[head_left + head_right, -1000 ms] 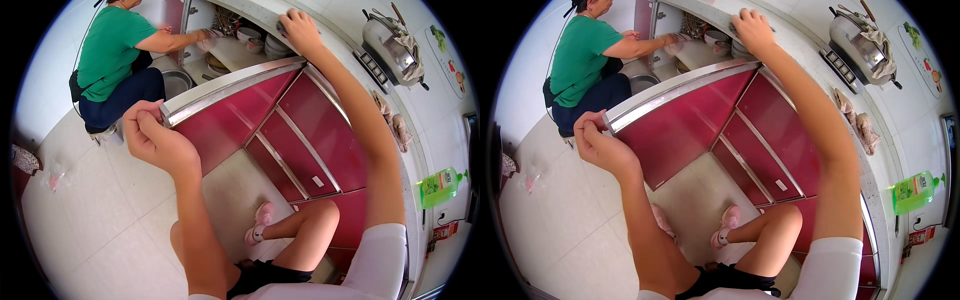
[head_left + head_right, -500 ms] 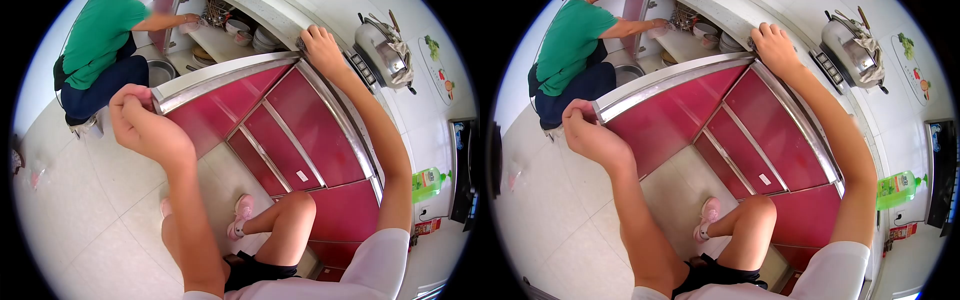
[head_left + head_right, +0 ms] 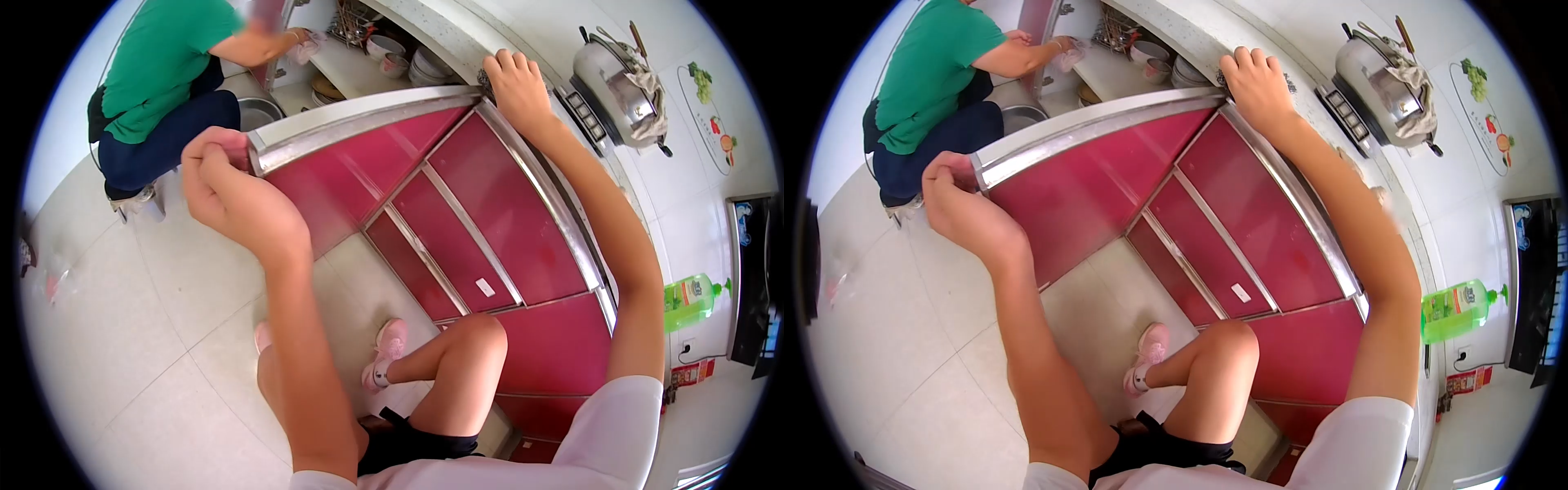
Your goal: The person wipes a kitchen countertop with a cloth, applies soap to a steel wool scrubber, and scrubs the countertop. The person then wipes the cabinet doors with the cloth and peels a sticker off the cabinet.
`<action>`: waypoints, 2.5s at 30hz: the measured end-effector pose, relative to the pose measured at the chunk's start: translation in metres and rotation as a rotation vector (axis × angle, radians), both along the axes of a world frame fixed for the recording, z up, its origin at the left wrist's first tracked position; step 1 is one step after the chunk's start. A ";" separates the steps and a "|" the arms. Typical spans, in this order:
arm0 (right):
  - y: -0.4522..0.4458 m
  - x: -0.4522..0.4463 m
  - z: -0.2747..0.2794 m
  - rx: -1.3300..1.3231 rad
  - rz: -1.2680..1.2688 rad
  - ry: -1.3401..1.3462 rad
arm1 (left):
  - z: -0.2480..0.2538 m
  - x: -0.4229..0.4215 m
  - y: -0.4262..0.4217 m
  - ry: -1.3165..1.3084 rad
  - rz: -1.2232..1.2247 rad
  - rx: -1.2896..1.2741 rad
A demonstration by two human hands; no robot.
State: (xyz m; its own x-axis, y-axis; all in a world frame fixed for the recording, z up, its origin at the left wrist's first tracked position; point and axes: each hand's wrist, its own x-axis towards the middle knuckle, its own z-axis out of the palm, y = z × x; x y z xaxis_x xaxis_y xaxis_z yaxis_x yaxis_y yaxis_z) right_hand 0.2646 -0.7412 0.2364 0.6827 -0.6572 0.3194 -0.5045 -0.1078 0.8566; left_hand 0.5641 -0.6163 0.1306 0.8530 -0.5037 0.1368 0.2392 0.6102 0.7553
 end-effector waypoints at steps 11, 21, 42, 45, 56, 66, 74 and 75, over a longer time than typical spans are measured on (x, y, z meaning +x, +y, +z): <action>-0.042 0.016 -0.002 -0.024 0.097 -0.065 | 0.000 0.003 -0.001 -0.050 0.025 -0.013; -0.061 0.035 -0.004 -0.022 0.078 -0.082 | 0.001 0.001 -0.007 -0.007 0.021 -0.073; -0.023 0.014 -0.002 0.015 0.120 -0.274 | 0.000 0.007 -0.005 0.153 -0.011 0.012; 0.003 0.005 -0.002 0.023 0.079 -0.288 | -0.001 0.005 -0.004 0.161 -0.038 -0.010; -0.029 0.025 -0.006 -0.007 0.053 -0.215 | -0.002 0.011 0.000 0.147 -0.059 0.002; -0.023 0.019 -0.006 0.007 0.113 -0.315 | 0.001 0.007 -0.002 0.212 -0.030 0.016; -0.042 0.022 -0.003 -0.012 0.076 -0.255 | -0.005 0.008 -0.005 0.213 -0.083 -0.039; -0.033 0.017 -0.002 0.009 0.108 -0.262 | -0.004 0.007 -0.006 0.217 -0.063 -0.014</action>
State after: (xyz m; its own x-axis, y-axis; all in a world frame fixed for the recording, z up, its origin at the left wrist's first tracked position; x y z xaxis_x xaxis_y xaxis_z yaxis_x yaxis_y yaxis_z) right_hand 0.2816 -0.7745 0.2348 0.6437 -0.5886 0.4891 -0.6941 -0.1799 0.6970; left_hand 0.5716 -0.6221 0.1269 0.8302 -0.5562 -0.0388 0.4328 0.5991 0.6736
